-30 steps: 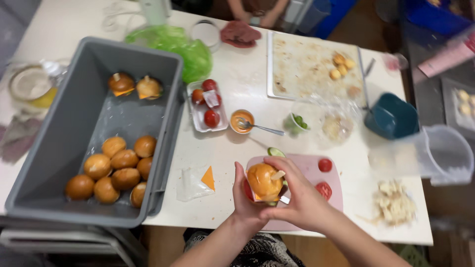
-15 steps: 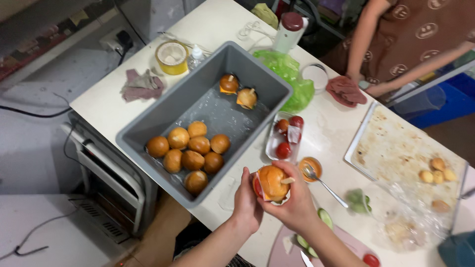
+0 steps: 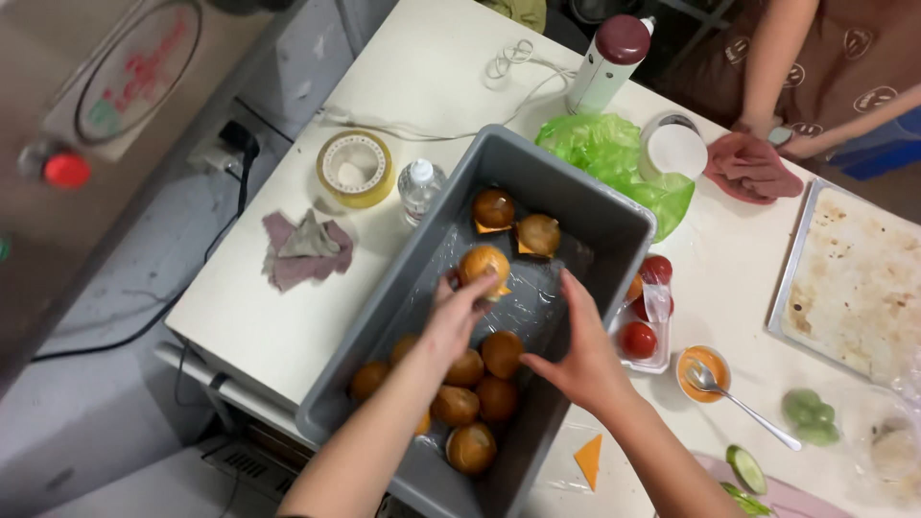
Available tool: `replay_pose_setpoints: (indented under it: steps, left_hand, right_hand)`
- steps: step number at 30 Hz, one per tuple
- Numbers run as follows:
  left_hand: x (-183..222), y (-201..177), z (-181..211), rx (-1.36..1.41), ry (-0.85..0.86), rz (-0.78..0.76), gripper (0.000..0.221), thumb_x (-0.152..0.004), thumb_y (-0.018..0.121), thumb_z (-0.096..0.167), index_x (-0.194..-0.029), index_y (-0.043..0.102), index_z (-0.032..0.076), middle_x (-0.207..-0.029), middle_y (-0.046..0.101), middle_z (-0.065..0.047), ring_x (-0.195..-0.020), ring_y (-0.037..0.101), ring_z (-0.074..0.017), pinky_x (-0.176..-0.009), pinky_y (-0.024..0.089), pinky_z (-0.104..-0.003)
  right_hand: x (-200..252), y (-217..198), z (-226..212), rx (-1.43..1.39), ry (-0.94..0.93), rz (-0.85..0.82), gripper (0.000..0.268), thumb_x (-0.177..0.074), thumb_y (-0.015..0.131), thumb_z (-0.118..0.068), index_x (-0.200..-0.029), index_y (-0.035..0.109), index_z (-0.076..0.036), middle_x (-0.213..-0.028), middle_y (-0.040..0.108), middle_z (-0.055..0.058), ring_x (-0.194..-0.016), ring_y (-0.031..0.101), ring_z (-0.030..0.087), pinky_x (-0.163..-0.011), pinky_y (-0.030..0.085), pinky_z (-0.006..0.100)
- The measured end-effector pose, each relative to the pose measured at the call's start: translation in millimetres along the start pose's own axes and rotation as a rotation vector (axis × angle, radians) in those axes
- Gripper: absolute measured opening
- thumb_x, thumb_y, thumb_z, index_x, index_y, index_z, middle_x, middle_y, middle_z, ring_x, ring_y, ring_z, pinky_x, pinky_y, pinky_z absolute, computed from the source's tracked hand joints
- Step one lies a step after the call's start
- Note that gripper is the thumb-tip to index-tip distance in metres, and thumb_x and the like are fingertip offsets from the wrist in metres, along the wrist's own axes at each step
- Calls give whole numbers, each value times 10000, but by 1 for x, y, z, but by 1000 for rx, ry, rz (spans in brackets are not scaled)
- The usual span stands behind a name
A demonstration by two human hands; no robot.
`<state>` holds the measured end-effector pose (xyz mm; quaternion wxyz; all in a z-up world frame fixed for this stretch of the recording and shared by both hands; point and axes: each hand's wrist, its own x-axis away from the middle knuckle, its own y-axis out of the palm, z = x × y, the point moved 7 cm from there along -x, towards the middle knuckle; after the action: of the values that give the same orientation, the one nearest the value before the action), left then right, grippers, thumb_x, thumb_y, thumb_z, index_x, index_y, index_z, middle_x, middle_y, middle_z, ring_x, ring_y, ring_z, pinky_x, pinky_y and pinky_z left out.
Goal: The person prepares mini burgers by spreading sauce onto the buns, adding sliced tomato and cucumber, and placing a slice of cheese on each burger.
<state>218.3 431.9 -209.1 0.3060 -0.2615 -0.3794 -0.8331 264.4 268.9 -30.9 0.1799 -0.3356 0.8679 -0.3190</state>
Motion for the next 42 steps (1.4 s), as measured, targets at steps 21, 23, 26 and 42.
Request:
replay_pose_setpoints:
  steps: [21, 23, 26, 42]
  left_hand:
    - [-96, -43, -9, -26, 168, 283, 615, -836, 780, 190, -1365, 547, -20, -1269, 660, -143, -1118, 662, -219, -959, 520, -354]
    - [-96, -45, -14, 9, 167, 315, 596, -822, 776, 168, -1350, 557, -1, -1258, 655, -123, -1091, 663, -213, -923, 533, -352]
    - [-96, -52, -18, -41, 189, 345, 551, -850, 751, 186, -1343, 587, 1, -1256, 678, -104, -1083, 655, -186, -903, 510, -330]
    - [-84, -38, -8, 45, 161, 300, 595, -853, 752, 172, -1375, 529, -8, -1327, 658, -108, -1203, 627, -181, -1038, 446, -313]
  right_hand:
    - [28, -26, 3, -157, 28, 99, 701, -801, 834, -120, -1420, 516, -38, -1464, 528, 133, -1313, 598, 285, -1057, 529, 402]
    - [-7, 13, 41, -312, 234, -21, 563, -869, 736, -143, -1384, 538, -31, -1321, 659, 108, -1128, 693, 207, -962, 582, 345]
    - [-70, 90, 112, -309, 517, -183, 462, -870, 607, -126, -1323, 615, -35, -1167, 730, 123, -987, 722, 238, -819, 580, 351]
    - [-145, 181, 174, 247, 307, -130, 336, -834, 622, -71, -1139, 668, 64, -1398, 555, 246, -1151, 596, 442, -989, 470, 464]
